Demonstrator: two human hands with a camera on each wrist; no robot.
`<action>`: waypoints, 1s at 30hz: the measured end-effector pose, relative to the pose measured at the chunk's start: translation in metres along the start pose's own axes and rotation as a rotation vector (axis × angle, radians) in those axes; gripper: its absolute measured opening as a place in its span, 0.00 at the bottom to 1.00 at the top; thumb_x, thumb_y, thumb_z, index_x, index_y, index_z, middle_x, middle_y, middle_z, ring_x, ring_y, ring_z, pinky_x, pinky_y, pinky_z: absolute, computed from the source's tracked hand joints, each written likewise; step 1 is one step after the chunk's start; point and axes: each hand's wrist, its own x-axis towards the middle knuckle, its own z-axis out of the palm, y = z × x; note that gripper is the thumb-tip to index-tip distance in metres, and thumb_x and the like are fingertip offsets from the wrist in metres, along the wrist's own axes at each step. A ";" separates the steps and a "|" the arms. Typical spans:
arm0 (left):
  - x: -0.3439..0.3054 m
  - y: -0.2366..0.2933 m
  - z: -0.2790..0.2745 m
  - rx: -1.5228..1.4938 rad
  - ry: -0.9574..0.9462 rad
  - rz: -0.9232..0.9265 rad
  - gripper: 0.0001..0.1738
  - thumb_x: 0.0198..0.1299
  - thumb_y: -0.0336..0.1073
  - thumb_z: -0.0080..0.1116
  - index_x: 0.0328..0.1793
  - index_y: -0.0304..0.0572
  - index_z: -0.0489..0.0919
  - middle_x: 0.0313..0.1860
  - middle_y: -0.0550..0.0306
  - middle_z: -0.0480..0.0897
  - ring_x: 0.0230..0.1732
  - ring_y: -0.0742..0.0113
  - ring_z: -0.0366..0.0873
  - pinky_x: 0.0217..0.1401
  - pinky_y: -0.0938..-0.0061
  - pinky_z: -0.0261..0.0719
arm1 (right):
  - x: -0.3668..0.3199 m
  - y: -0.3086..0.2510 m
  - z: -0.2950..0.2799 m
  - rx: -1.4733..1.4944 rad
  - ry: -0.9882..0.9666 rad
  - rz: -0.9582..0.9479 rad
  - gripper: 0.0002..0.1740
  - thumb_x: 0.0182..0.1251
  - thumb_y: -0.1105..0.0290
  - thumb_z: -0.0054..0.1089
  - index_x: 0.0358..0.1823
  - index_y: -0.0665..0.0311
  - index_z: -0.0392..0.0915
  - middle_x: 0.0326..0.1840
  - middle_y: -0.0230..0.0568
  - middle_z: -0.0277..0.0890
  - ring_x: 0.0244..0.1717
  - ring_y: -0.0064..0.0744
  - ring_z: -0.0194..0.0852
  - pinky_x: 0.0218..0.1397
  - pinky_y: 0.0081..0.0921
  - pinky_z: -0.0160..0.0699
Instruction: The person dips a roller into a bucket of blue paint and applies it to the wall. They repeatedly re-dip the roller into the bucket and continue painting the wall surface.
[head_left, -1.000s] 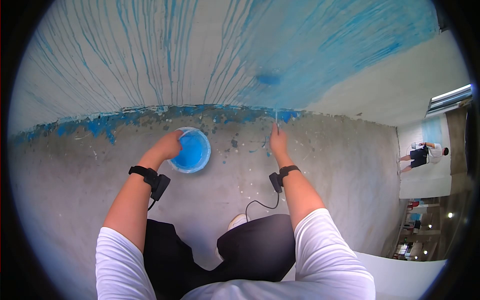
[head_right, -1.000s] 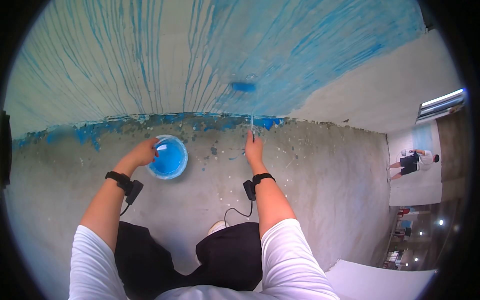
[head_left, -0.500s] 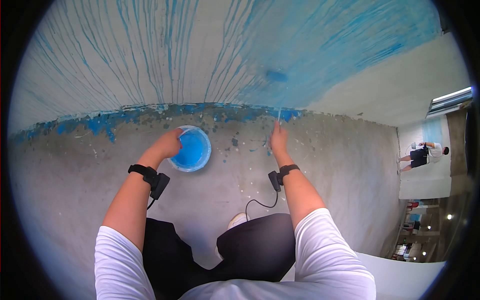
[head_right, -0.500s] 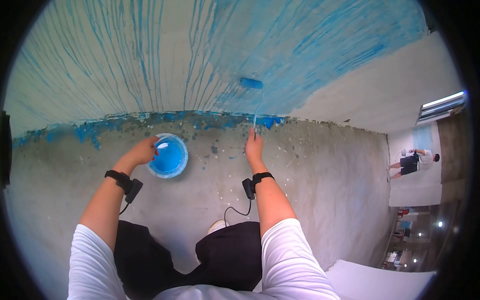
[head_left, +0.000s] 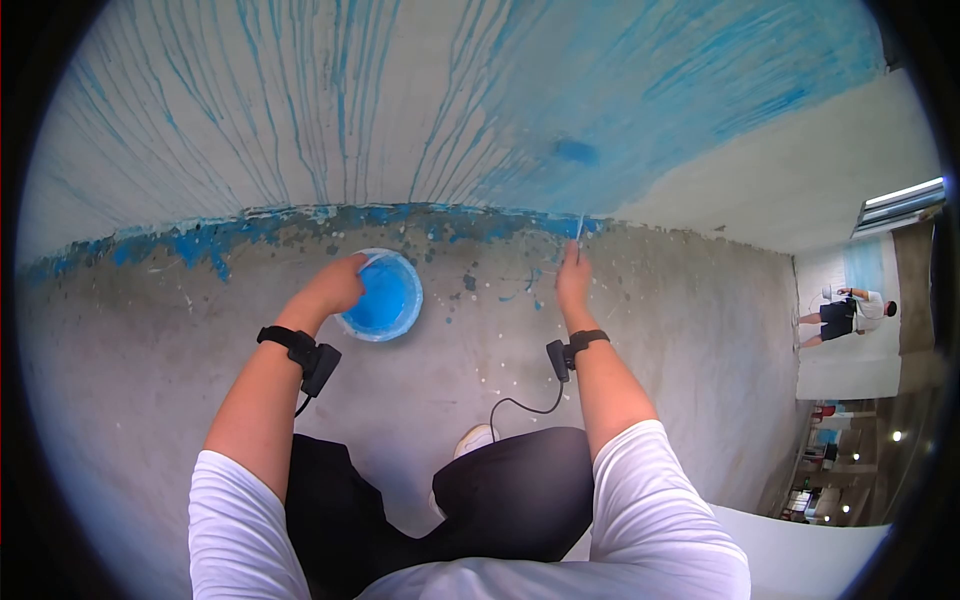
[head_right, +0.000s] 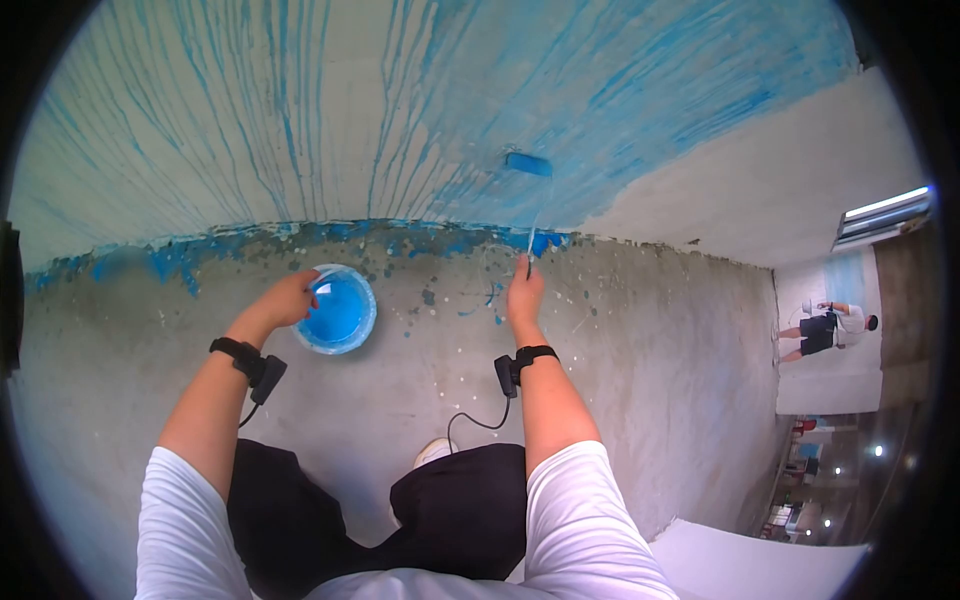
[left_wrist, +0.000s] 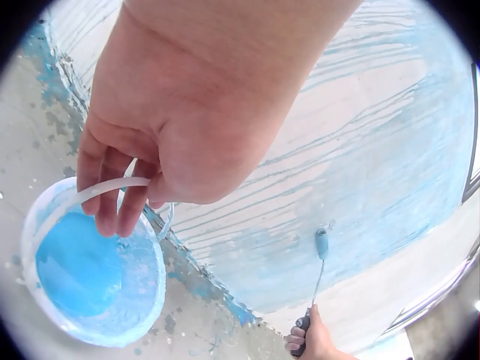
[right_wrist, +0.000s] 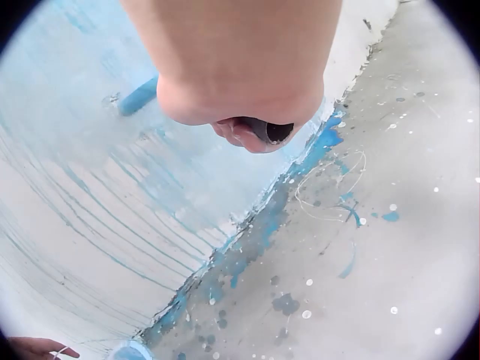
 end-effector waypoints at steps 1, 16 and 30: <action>0.000 0.001 0.001 -0.003 0.005 0.004 0.19 0.59 0.27 0.55 0.58 0.37 0.75 0.49 0.35 0.83 0.51 0.36 0.80 0.51 0.53 0.77 | -0.001 -0.006 0.000 -0.001 -0.002 0.001 0.28 0.76 0.44 0.46 0.26 0.59 0.66 0.14 0.28 0.60 0.13 0.23 0.60 0.17 0.25 0.57; 0.003 -0.001 0.004 0.021 0.002 -0.008 0.22 0.58 0.28 0.57 0.61 0.37 0.75 0.51 0.35 0.82 0.54 0.36 0.79 0.55 0.54 0.77 | -0.027 -0.066 0.006 -0.144 0.105 -0.057 0.28 0.76 0.49 0.48 0.37 0.74 0.78 0.31 0.60 0.78 0.35 0.62 0.75 0.40 0.48 0.70; 0.004 0.002 0.000 0.053 -0.014 -0.016 0.22 0.58 0.28 0.57 0.61 0.39 0.75 0.52 0.35 0.82 0.54 0.36 0.79 0.54 0.54 0.77 | -0.020 -0.018 0.013 -0.175 0.035 0.033 0.30 0.75 0.48 0.47 0.40 0.75 0.78 0.36 0.62 0.80 0.41 0.66 0.77 0.45 0.50 0.71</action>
